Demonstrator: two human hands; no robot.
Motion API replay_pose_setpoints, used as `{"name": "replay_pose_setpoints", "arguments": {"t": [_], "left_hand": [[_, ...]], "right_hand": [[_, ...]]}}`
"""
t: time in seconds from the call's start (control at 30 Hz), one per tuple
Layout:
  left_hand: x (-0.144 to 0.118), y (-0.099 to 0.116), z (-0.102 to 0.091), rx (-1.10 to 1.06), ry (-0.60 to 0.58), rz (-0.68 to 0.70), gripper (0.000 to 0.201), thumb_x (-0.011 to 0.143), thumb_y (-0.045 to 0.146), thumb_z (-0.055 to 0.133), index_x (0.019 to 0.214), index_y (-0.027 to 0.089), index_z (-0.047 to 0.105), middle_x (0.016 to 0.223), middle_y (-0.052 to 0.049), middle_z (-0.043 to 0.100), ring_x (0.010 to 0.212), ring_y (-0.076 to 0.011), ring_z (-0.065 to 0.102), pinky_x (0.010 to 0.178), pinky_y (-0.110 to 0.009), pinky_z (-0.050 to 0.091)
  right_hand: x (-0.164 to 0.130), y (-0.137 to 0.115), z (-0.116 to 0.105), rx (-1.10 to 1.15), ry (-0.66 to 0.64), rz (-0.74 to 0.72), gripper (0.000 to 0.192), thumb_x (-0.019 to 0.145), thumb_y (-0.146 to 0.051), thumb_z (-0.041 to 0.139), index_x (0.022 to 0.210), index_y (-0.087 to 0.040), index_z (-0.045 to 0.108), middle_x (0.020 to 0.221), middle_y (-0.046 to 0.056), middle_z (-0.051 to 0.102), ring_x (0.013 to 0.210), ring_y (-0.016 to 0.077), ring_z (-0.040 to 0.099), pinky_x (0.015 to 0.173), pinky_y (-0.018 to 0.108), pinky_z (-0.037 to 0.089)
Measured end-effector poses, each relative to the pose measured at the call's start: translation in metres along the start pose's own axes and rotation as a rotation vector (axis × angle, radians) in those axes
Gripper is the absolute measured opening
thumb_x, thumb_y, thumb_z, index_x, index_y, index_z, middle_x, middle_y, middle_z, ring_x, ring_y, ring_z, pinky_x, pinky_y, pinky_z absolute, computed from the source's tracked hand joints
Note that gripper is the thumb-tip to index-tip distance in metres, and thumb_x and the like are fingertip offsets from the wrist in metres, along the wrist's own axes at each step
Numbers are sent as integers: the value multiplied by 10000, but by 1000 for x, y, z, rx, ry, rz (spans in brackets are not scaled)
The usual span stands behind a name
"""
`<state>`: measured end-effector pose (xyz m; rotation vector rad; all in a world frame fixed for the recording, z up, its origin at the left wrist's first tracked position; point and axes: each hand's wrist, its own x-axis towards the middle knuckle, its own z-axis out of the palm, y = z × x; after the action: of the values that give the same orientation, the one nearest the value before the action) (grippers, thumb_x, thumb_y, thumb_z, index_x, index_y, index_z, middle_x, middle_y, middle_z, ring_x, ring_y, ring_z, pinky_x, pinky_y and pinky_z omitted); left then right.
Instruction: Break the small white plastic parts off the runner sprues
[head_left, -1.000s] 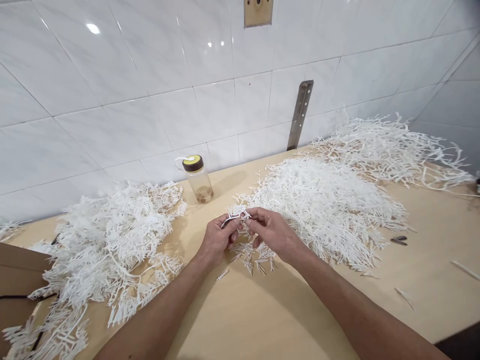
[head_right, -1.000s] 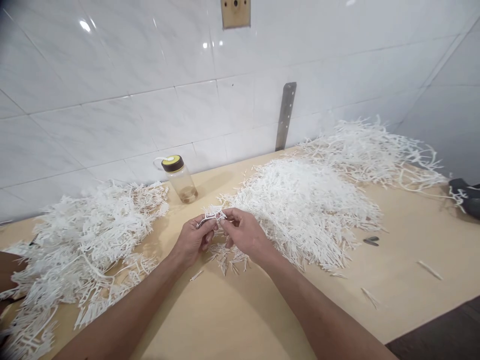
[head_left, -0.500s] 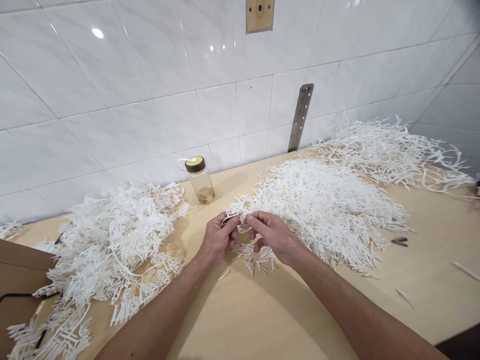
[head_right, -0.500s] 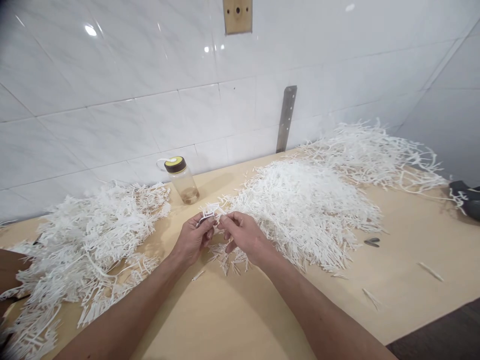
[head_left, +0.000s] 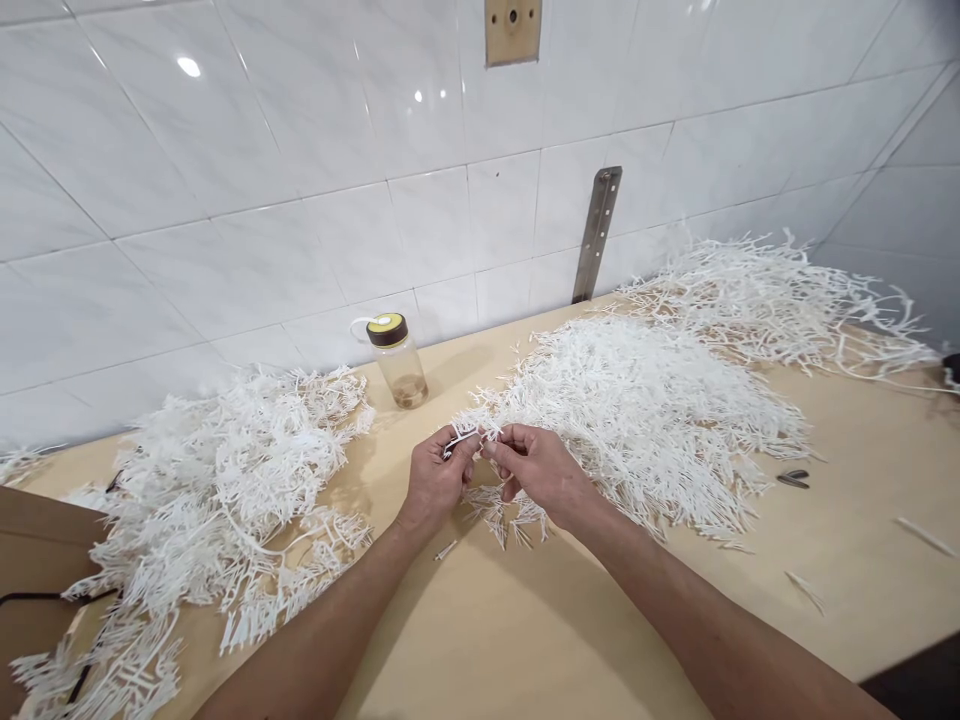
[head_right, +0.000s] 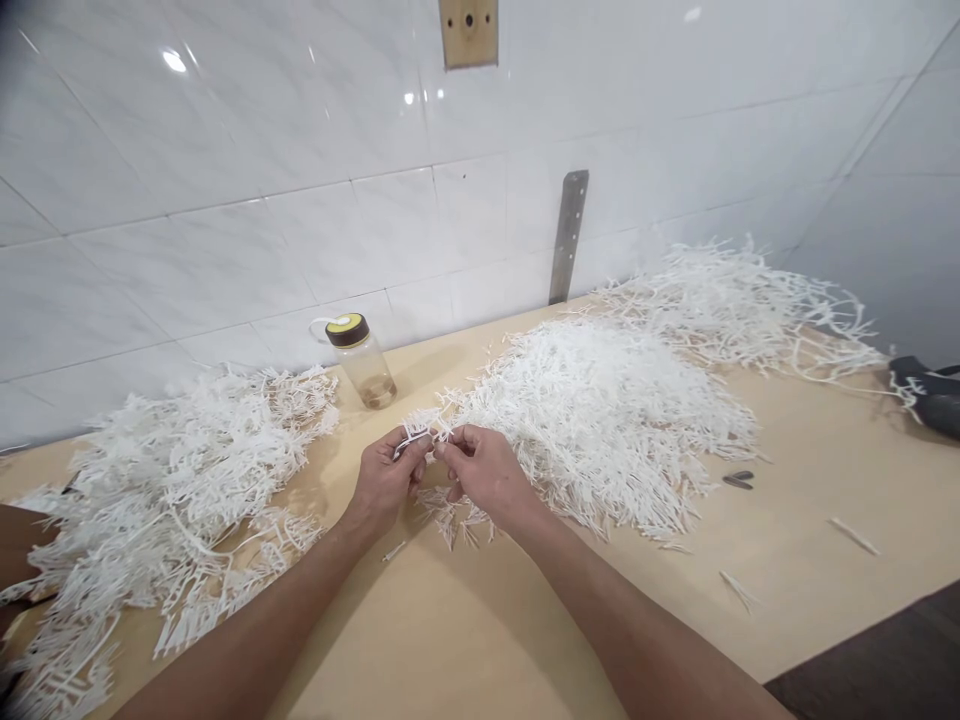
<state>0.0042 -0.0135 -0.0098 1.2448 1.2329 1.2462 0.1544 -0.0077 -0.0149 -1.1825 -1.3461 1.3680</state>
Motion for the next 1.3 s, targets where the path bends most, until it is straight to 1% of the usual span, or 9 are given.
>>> {"name": "replay_pose_setpoints", "arguments": {"t": [0.1,0.3,0.5,0.6,0.7,0.8,0.9,1.1,1.3], "left_hand": [[0,3,1,-101,-22,-90,382,720,500,749,856,156,659,475,72,461,389,-64,353,365,-188,300],[3,3,0,-293,-36,-190,409,628,450,829,838,156,636,598,51,543,409,-41,382,349,-170,289],[2,3,-2,-302,-81,-170,448,677,476,803,949,145,676,655,33,558,435,-47,402,348,-179,284],[1,5,-1,-231,-70,-164,420,693,518,784,838,144,661,535,54,485,406,-52,361,355,-189,278],[1,5,0,-178,-10,-170,438,672,529,793,653,163,554,465,73,407,393,-47,312,356,-189,241],[3,2,0,-186,25,-157,453,651,506,809,618,171,507,472,78,389,408,-43,297,364,-180,218],[5,-1,0,-194,45,-155,451,650,494,810,616,174,494,467,85,367,405,-41,279,370,-180,211],[6,-4,-1,-149,79,-123,452,682,495,781,592,182,466,440,92,342,402,-45,253,390,-197,204],[5,-6,0,43,146,-23,414,723,494,749,597,175,517,451,82,369,440,-61,305,442,-211,261]], "right_hand": [[-1,-2,-1,-67,47,-16,277,842,-439,614,751,-177,607,645,-40,574,412,93,573,436,233,488],[-2,-8,-1,-134,77,-18,252,852,-421,584,786,-181,627,636,-39,590,403,106,598,425,219,447],[-5,-6,3,-264,122,-135,229,870,-394,542,803,-193,629,609,-38,559,462,118,586,463,235,463],[-6,-4,4,-341,142,-182,227,885,-378,523,788,-194,615,606,-36,549,465,115,569,474,237,460],[-6,-3,5,-359,141,-199,232,890,-381,517,777,-198,603,618,-34,547,464,112,561,475,239,470],[-6,-1,7,-319,121,-201,222,883,-387,530,798,-199,612,653,-28,568,457,109,563,471,246,495],[-5,2,9,-219,92,-139,189,845,-378,577,869,-197,624,745,-12,618,447,101,559,449,257,523],[-5,0,11,-73,37,-61,224,786,-344,654,941,-186,618,812,20,636,628,149,621,461,264,571],[-5,3,12,-6,9,-54,248,830,-434,639,859,-190,602,734,-13,615,498,114,583,456,268,554]]}}
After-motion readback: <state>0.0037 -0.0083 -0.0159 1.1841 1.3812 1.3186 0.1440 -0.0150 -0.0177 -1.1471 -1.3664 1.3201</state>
